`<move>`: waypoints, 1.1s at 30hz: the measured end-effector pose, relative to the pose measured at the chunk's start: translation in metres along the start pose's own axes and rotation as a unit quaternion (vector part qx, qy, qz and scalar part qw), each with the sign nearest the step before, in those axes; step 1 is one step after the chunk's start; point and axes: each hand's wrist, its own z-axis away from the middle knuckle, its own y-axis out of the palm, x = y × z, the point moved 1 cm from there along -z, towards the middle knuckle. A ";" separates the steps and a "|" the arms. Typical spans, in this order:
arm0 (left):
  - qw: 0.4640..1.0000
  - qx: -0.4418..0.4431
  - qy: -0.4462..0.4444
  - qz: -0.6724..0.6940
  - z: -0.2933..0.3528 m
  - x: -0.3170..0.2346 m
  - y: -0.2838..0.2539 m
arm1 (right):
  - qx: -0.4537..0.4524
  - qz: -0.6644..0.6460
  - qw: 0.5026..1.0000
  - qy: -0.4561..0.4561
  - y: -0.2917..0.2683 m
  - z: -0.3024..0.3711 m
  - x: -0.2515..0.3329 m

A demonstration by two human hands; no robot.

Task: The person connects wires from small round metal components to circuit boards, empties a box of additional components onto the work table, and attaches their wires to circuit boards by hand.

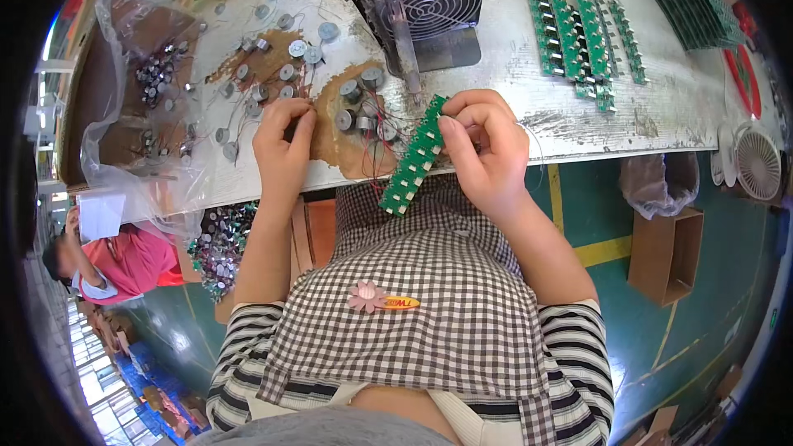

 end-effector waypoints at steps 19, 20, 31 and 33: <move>0.814 0.159 -0.318 0.458 -0.017 -0.075 0.014 | 0.040 0.069 0.995 -0.058 0.004 0.007 0.003; 0.815 0.162 -0.321 0.454 -0.016 -0.078 0.018 | 0.032 0.047 0.998 -0.039 0.005 0.009 0.003; 0.894 0.144 -0.228 0.357 -0.016 -0.089 0.043 | 0.025 0.000 0.999 -0.043 0.005 0.009 0.007; 0.897 0.140 -0.225 0.354 -0.016 -0.090 0.045 | 0.045 0.018 0.998 -0.043 0.006 0.007 0.010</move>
